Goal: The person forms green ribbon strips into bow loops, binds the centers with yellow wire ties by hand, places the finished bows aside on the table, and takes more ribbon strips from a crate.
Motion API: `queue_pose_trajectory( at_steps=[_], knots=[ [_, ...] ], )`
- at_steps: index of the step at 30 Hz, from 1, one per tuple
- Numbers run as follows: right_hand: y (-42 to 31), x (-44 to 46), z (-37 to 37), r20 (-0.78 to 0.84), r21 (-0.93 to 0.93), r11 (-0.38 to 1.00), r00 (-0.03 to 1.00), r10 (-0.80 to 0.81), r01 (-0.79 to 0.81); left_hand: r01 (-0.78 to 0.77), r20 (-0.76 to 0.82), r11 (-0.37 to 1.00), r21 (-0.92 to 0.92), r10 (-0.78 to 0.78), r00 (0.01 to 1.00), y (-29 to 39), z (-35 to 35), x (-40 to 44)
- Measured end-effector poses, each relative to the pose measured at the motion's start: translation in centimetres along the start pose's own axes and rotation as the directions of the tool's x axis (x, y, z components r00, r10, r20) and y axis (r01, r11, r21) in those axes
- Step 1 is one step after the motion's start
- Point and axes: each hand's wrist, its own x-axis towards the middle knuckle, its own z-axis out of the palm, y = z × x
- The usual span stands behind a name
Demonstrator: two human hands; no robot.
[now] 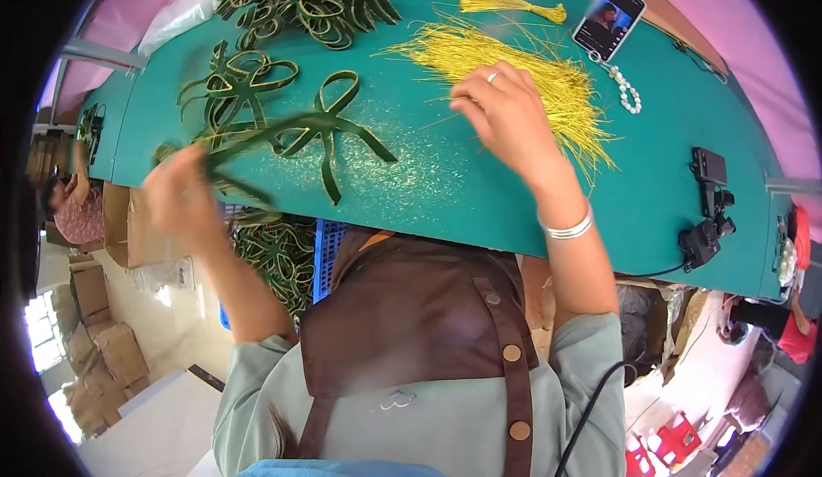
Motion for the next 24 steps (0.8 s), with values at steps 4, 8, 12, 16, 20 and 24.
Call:
queue_pose_trajectory(
  at_steps=[4,8,12,16,20,24],
  knots=[
    [2.3,-0.8,3.4,0.239,-0.047,0.992,0.963,0.128,-0.120,0.516,-0.273,0.797,0.314,-0.445,0.853,-15.9,-8.4,-3.5],
    [2.7,0.0,4.5,0.387,-0.056,0.979,0.899,0.204,-0.198,0.731,-0.282,0.406,0.549,-0.733,0.619,-35.1,-13.8,-20.0],
    [2.0,0.0,5.0,0.458,-0.214,0.973,0.872,0.173,-0.081,0.605,-0.026,0.415,0.680,-0.810,0.585,-38.2,-9.8,-27.6],
    [1.0,-1.0,4.7,0.385,-0.228,0.965,0.898,0.214,-0.132,0.175,0.031,0.950,0.260,-0.189,0.982,-17.0,-0.4,-10.7],
    [-1.1,-1.6,3.6,0.280,-0.095,0.938,0.896,0.346,-0.333,-0.225,0.545,0.968,-0.107,0.247,0.801,-5.5,5.6,-3.0],
    [-2.5,-3.8,2.8,0.165,0.135,0.855,0.862,0.479,-0.501,-0.284,0.749,0.952,-0.117,0.273,0.604,-5.8,8.8,-1.7]
  ],
)
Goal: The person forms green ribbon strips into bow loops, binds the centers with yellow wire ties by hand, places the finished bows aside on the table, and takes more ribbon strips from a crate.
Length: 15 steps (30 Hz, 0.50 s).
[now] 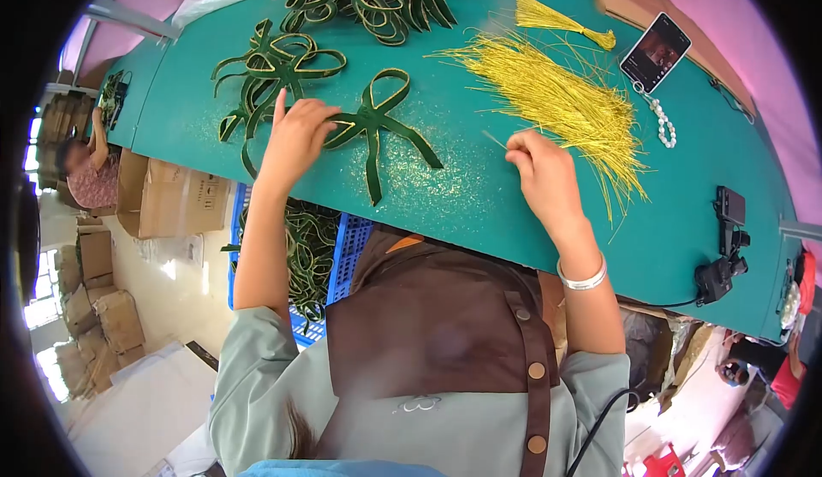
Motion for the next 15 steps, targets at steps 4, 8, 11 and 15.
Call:
queue_pose_trajectory(
  at_steps=[4,8,11,15],
  knots=[
    [0.9,-1.1,-0.7,-0.121,0.004,1.000,0.993,-0.011,0.011,-0.029,-0.236,0.987,-0.156,-0.009,0.972,2.4,-1.5,0.1],
    [-1.5,-0.2,-0.4,-0.174,0.041,0.997,0.982,0.074,-0.068,-0.059,-0.260,0.998,-0.016,0.052,0.964,5.8,1.3,0.1],
    [-2.9,0.2,0.7,-0.188,-0.009,0.996,0.978,-0.094,0.093,-0.107,-0.293,0.988,-0.111,0.070,0.953,9.7,2.2,-0.3],
    [-3.7,-0.5,3.1,-0.187,-0.080,0.983,0.966,-0.177,0.164,-0.087,-0.236,0.954,-0.285,0.018,0.972,14.9,3.5,-1.1]
  ],
)
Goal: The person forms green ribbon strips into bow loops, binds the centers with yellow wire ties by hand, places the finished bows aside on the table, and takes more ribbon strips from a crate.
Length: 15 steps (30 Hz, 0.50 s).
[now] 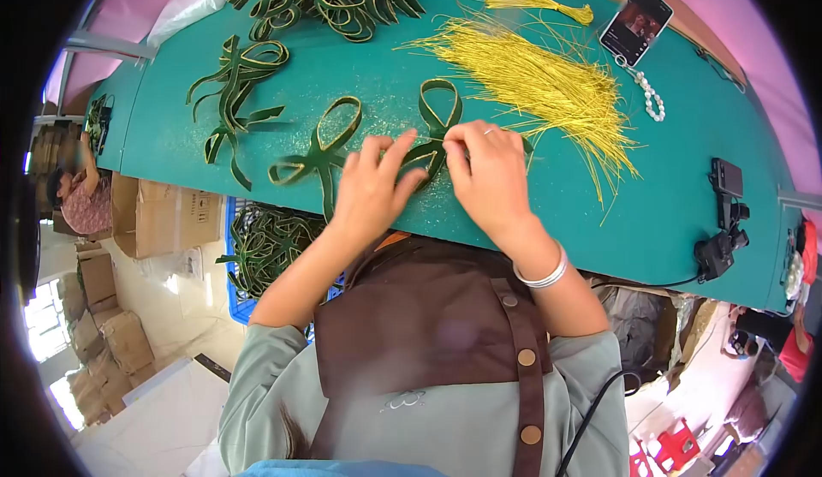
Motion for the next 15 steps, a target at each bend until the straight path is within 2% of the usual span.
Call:
queue_pose_trajectory(
  at_steps=[3,5,7,9,12,13,15],
  knots=[
    [0.3,-1.0,0.9,-0.026,-0.054,0.998,0.999,0.028,-0.029,-0.042,-0.010,0.994,-0.096,0.041,0.999,-0.6,0.8,-0.3],
    [1.0,-1.5,1.2,-0.034,-0.077,0.997,0.999,0.022,-0.025,-0.022,-0.039,0.999,-0.035,0.020,0.999,-1.8,-0.6,-0.2],
    [1.7,-1.8,1.3,-0.051,-0.100,0.995,0.999,0.006,-0.011,-0.028,-0.165,1.000,0.014,0.030,0.986,-3.4,-2.4,0.3],
    [2.0,-1.8,1.6,-0.081,-0.094,0.996,0.997,0.003,-0.011,0.078,-0.161,0.994,0.077,-0.065,0.985,-5.5,-3.9,1.2],
    [1.6,-2.1,1.5,-0.113,-0.094,0.995,0.994,0.007,-0.018,-0.086,-0.099,0.974,0.208,0.109,0.989,-6.9,-4.2,2.7],
    [1.5,-2.1,1.4,-0.119,-0.107,0.994,0.993,0.015,-0.028,-0.091,-0.098,0.974,0.210,0.113,0.989,-6.2,-3.7,2.8],
    [1.5,-2.1,1.3,-0.113,-0.126,0.991,0.993,0.022,-0.037,-0.154,-0.103,0.987,0.052,0.159,0.982,-4.2,-2.0,2.8]
  ],
)
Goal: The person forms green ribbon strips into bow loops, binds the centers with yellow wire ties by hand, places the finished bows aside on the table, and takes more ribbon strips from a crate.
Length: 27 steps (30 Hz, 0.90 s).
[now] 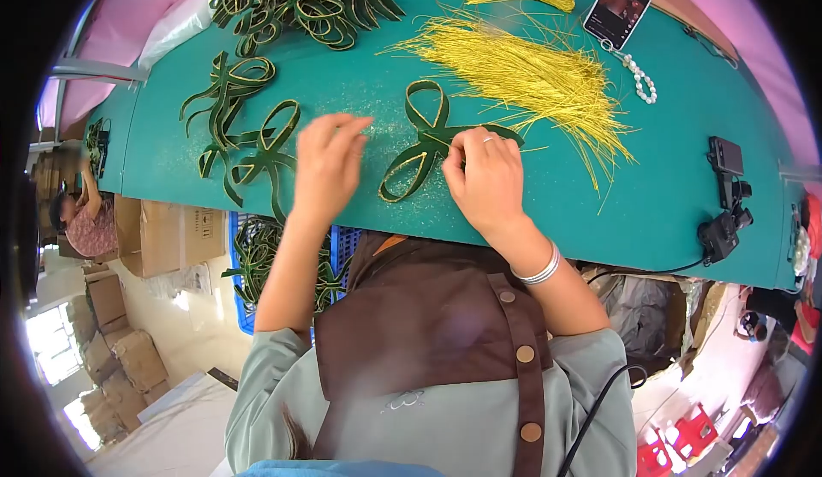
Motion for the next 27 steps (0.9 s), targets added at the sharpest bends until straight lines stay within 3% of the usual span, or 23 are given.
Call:
queue_pose_trajectory(
  at_steps=[2,5,8,20,27],
  knots=[
    [0.1,0.0,-0.1,0.005,-0.028,1.000,1.000,0.006,-0.006,0.028,0.029,0.995,-0.098,-0.025,0.999,1.3,1.5,0.2],
    [0.2,0.2,-0.1,0.001,-0.065,0.998,1.000,-0.026,0.026,0.226,0.203,0.928,-0.297,-0.170,0.964,2.4,2.6,0.9],
    [0.1,0.3,0.1,0.019,-0.075,0.997,1.000,-0.003,0.004,0.197,0.202,0.909,-0.367,-0.129,0.971,2.6,3.0,1.7],
    [-0.7,2.0,1.0,0.110,-0.100,0.995,0.994,-0.016,0.028,0.020,0.124,0.951,-0.307,0.020,0.992,1.8,4.4,2.2],
    [0.0,1.0,-1.9,0.067,-0.045,0.999,0.997,0.027,-0.024,0.115,0.194,0.965,-0.234,-0.069,0.978,0.1,2.8,2.3]
  ],
)
